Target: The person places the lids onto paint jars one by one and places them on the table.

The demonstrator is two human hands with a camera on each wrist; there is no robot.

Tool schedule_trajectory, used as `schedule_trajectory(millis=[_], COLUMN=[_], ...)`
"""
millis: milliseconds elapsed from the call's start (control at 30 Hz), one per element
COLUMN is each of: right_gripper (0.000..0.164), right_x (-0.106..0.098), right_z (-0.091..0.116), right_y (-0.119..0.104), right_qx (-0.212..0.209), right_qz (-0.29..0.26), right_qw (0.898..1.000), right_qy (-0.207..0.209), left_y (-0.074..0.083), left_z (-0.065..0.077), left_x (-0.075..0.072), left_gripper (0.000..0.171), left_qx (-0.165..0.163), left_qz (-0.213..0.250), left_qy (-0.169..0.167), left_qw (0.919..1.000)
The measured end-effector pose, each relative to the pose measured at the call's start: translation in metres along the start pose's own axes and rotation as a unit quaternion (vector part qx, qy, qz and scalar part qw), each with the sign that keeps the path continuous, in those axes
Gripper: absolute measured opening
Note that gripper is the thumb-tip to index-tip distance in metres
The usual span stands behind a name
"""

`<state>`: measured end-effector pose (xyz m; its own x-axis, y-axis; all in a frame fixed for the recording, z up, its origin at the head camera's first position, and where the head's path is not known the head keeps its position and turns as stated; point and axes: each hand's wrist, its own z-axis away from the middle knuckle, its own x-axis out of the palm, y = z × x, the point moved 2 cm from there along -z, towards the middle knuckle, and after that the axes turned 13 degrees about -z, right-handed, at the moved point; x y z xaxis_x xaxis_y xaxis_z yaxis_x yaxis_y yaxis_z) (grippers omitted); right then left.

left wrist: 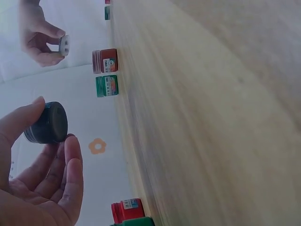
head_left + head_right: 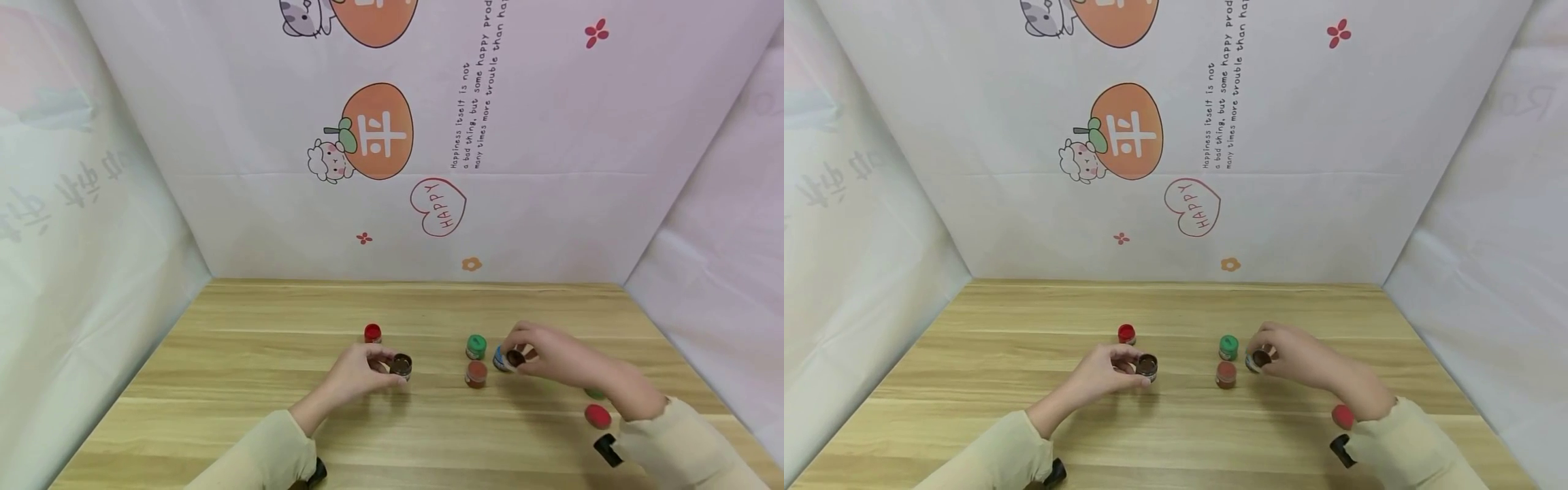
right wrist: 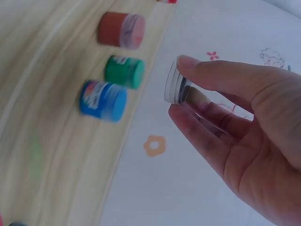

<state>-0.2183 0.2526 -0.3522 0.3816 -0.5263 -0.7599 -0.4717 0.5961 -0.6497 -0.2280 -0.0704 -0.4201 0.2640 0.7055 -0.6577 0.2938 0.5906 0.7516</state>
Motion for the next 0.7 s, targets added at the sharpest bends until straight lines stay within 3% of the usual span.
schedule_trajectory(millis=[367, 700], right_gripper=[0.026, 0.025], right_x=[0.002, 0.015], right_z=[-0.021, -0.045], right_y=[-0.026, -0.037], right_qx=[-0.043, -0.083], right_qz=[0.017, 0.027], right_qw=[0.999, 0.996], right_qy=[0.006, 0.003], left_y=[0.005, 0.002], left_z=[-0.001, -0.004], left_x=[0.001, 0.007], left_gripper=[0.043, 0.041], left_qx=[0.014, 0.012], left_qz=[-0.006, 0.025], left_qy=[-0.003, -0.022], left_qw=[0.9999, 0.9994])
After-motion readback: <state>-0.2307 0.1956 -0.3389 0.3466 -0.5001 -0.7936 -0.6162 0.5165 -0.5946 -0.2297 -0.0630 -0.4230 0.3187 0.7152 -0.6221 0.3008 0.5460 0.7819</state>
